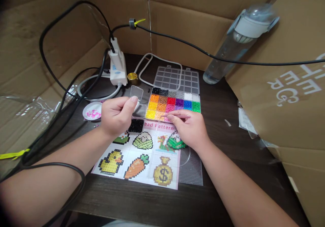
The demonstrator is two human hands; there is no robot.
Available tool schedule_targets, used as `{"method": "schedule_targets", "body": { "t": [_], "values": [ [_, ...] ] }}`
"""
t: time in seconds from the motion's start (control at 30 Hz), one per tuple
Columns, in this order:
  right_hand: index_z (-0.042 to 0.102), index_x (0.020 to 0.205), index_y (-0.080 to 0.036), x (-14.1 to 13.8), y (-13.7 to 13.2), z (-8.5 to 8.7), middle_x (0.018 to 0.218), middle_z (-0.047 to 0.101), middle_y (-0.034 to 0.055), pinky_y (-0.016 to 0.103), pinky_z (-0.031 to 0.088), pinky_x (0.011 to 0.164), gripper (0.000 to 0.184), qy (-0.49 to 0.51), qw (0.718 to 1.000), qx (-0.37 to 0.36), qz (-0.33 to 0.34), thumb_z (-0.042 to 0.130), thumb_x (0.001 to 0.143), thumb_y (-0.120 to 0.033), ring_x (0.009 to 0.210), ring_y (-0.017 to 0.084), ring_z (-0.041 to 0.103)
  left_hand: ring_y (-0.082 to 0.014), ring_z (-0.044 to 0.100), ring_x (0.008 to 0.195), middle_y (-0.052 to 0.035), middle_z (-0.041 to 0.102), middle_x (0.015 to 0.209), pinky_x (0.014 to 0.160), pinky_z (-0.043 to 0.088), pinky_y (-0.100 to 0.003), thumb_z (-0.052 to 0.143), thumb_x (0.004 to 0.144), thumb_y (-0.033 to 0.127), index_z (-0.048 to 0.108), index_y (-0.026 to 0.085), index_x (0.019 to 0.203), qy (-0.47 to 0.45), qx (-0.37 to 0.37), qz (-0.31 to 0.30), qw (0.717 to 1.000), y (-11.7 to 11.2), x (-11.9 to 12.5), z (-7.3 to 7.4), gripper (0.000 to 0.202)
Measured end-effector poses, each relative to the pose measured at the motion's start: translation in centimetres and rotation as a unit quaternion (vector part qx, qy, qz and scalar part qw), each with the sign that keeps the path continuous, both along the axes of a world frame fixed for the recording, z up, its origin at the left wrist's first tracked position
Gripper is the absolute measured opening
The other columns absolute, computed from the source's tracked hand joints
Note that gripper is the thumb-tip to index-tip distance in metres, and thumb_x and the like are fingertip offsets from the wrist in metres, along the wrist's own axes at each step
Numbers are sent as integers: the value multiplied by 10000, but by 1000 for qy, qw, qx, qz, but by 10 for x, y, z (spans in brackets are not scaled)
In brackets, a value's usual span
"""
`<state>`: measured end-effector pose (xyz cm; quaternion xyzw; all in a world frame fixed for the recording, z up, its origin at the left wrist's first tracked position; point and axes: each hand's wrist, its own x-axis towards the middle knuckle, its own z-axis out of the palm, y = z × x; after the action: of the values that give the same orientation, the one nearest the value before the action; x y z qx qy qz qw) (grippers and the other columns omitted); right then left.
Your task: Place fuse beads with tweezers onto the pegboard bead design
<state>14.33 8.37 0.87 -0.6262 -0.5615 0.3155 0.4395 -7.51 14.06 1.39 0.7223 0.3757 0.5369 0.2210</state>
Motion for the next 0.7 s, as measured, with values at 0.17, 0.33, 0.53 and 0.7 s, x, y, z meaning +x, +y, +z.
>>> {"method": "schedule_targets", "body": {
  "t": [0.17, 0.33, 0.53, 0.7],
  "values": [
    [825, 844, -181, -1, 0, 0, 778, 799, 85, 354, 653, 678, 210, 16, 1000, -2, -2, 777, 792, -379, 716, 227, 770, -64, 231, 450, 38, 240, 460, 435, 196, -282, 559, 957, 327, 262, 167, 508, -2, -3, 0, 1000, 0, 1, 0, 562],
    [823, 824, -197, 1, -3, 8, 777, 800, 72, 353, 655, 681, 160, 19, 999, 15, -30, 780, 793, -348, 710, 226, 769, -62, 225, 448, 39, 230, 468, 432, 191, -281, 564, 955, 323, 265, 165, 506, -6, -2, -1, 1000, 0, 1, -1, 562],
    [819, 843, -239, 13, -19, 33, 862, 812, 51, 358, 648, 711, 101, 8, 993, 87, -80, 771, 831, -328, 741, 213, 761, -61, 210, 435, 38, 219, 454, 402, 176, -279, 585, 946, 354, 268, 165, 492, -11, 14, 5, 1000, 1, 2, 1, 584],
    [819, 833, -248, 27, -45, 44, 849, 811, 49, 368, 654, 711, 93, 7, 990, 104, -100, 786, 827, -335, 735, 220, 762, -59, 219, 411, 40, 236, 440, 381, 168, -283, 595, 947, 349, 311, 167, 485, -19, 20, -1, 1000, 2, 2, 2, 572]
  ]
}}
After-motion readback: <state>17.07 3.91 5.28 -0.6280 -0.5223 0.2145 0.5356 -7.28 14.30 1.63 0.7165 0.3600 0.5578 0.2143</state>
